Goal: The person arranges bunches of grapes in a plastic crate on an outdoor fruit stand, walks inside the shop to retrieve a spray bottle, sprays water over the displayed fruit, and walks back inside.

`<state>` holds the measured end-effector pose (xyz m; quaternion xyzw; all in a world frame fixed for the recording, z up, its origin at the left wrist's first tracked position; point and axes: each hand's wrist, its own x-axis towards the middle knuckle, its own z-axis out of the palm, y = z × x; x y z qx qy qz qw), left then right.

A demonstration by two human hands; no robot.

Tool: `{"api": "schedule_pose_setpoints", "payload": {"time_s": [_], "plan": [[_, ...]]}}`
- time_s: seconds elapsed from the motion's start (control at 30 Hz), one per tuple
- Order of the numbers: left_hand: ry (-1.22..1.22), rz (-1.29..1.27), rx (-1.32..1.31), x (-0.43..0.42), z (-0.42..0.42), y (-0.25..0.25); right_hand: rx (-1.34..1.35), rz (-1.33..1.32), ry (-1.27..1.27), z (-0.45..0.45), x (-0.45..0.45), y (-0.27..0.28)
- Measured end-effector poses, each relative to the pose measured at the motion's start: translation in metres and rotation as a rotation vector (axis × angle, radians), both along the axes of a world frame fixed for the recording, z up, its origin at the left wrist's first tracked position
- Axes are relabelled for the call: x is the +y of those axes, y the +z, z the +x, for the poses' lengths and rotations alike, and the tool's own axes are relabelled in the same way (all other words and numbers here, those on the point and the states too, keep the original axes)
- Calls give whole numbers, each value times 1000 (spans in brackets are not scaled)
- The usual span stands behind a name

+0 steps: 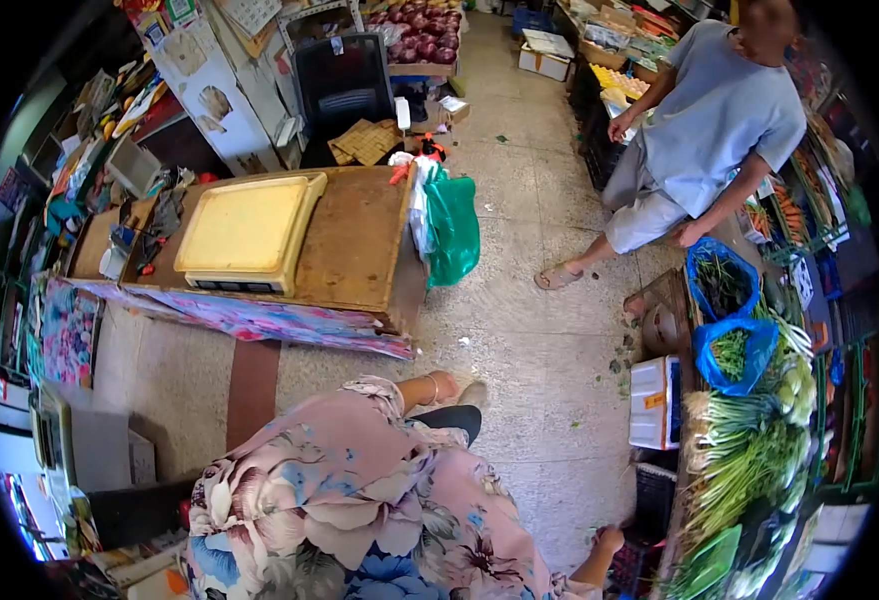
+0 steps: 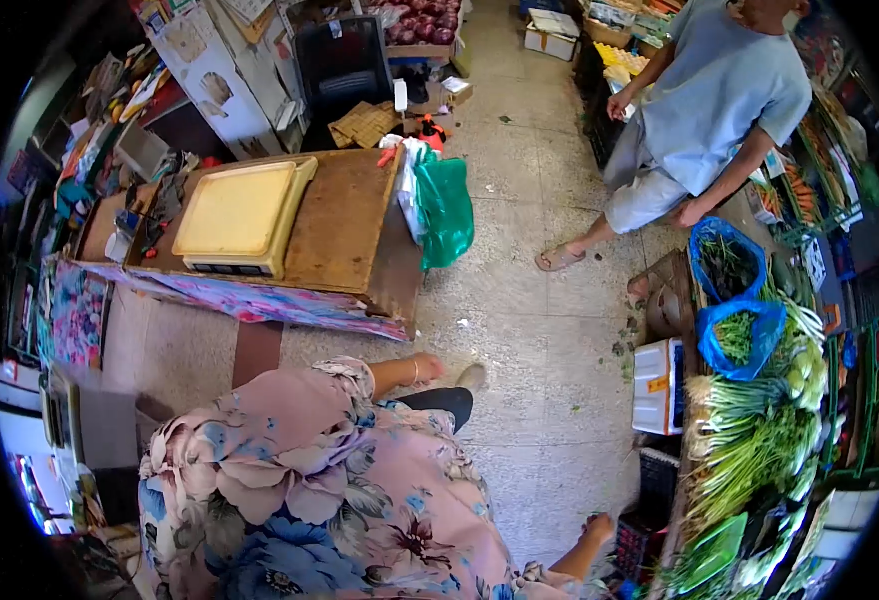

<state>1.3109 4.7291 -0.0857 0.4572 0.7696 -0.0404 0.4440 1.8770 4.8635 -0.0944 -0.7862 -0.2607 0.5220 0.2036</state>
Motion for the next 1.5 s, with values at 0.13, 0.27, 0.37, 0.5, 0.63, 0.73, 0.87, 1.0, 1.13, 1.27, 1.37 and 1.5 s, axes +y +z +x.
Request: {"api": "schedule_pose_setpoints", "payload": {"time_s": [0.13, 0.27, 0.37, 0.5, 0.63, 0.73, 0.87, 1.0, 1.13, 1.27, 1.37, 1.5], "plan": [[-203, -42, 93, 28, -22, -40, 111, 84, -24, -76, 94, -19], [-205, -84, 130, 87, -55, -49, 134, -5, 778, -183, 120, -59], [330, -86, -75, 169, -65, -17, 219, 67, 1124, -257, 146, -47], [666, -12, -324, 292, -56, 15, 462, 92, 934, -288, 242, -37], [751, 98, -457, 390, -36, -11, 145, 73, 662, -271, 382, -84], [1023, -47, -652, 433, -27, -60, -178, 108, 849, -255, 461, -121], [847, -187, -589, 488, -10, -52, -256, 473, 1148, -270, 555, -100], [657, 16, -313, 540, 24, -53, 25, 213, 1213, -286, 676, -73], [686, 214, -211, 596, 40, -51, -43, 432, 1343, -299, 775, -103], [973, 336, -331, 636, 37, -23, -204, 470, 1786, -358, 823, -113], [1227, 372, -326, 624, 2, -43, -91, 324, 1735, -429, 816, -60], [1719, 179, -372, 585, -42, -38, 151, 195, 1817, -521, 782, -71]]}}
